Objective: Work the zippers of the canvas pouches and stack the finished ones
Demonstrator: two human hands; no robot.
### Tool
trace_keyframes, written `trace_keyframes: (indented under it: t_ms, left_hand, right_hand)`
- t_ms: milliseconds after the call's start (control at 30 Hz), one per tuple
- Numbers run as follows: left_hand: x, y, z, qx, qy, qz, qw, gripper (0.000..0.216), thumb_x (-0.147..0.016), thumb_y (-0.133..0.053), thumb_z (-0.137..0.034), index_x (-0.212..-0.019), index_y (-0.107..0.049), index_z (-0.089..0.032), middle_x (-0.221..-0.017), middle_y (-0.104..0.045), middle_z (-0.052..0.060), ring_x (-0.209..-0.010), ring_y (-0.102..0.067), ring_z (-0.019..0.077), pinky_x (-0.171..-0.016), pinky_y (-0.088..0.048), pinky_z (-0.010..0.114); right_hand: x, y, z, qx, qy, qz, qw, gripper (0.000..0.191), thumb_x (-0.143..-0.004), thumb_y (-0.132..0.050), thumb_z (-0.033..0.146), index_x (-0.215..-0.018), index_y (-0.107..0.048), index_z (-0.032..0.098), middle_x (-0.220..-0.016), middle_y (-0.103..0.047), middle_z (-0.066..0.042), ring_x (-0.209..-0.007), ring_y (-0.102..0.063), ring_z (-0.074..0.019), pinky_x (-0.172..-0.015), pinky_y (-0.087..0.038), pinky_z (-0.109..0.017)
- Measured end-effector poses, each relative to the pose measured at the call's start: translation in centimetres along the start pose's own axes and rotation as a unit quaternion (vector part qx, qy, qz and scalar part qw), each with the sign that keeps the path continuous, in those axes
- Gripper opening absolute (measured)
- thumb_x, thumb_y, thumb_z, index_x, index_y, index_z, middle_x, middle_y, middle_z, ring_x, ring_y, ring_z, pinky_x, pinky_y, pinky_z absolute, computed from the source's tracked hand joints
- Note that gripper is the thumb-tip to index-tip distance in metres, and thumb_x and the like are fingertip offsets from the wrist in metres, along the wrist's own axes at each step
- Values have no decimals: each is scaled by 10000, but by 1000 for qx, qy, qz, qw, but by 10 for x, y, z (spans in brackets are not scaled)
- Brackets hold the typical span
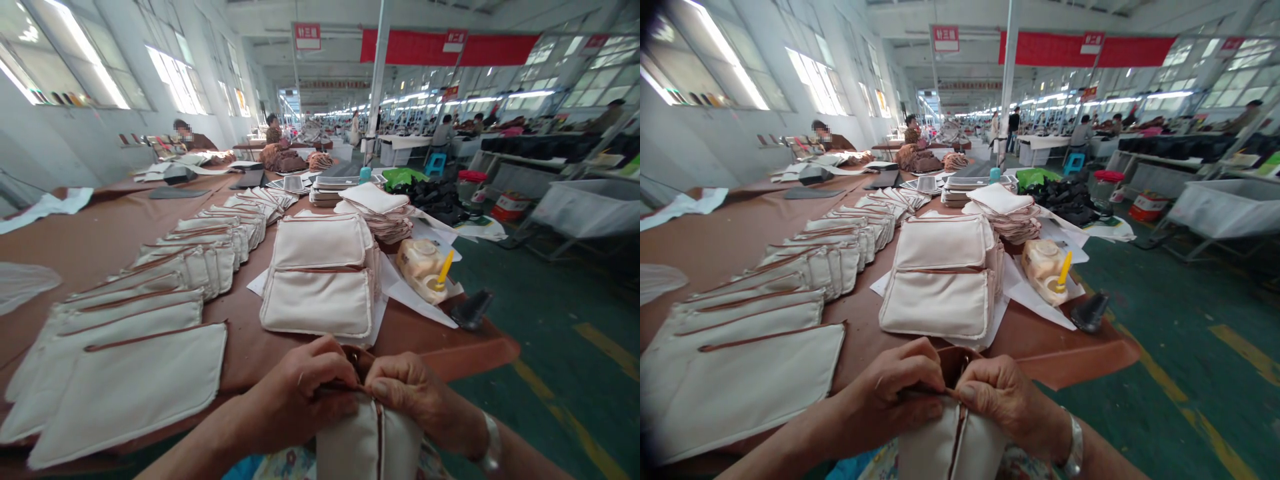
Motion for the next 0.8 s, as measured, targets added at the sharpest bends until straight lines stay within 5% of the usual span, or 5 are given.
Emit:
trace_keyframes:
  t_ms: [233,467,633,800]
  left_hand:
    - [-5,-10,-7,2,2,72,997,105,-920,-602,-255,-910,-644,-159,-920,-575,53,-840,-558,139,-722,-410,200]
    - [-8,-14,-13,36,-58,117,991,203,-913,-605,-282,-763,-535,-165,-797,-518,3,-741,-457,123,-683,-351,223]
    - [-8,-7,16,173,92,73,978,305,-883,-580,-463,-842,-497,-172,-767,-443,-26,-683,-364,119,-603,-324,206]
    - [-10,-15,28,257,191,80,944,246,-852,-570,-360,-888,-639,-127,-771,-510,-8,-724,-423,135,-677,-360,227]
  right_hand:
    - [2,-4,-13,-72,-27,12,997,347,-870,-646,438,-752,-585,118,-611,-401,39,-523,-268,-67,-474,-189,-210]
    - [-2,-2,-4,-4,22,15,1000,389,-872,-622,472,-757,-604,101,-626,-415,25,-564,-286,-81,-504,-212,-218]
    - [-6,0,20,84,69,17,994,379,-914,-554,460,-747,-583,121,-646,-423,21,-582,-328,-92,-515,-244,-219]
    - [-4,-4,32,172,91,30,980,374,-944,-501,441,-757,-581,127,-671,-484,4,-611,-395,-107,-560,-315,-222]
Point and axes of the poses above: each hand's wrist, its own x-axis away from the middle knuckle, its own y-axis out of the back of the hand, z = x × y, the point moved 9 cm from there along -x, towards the middle knuckle
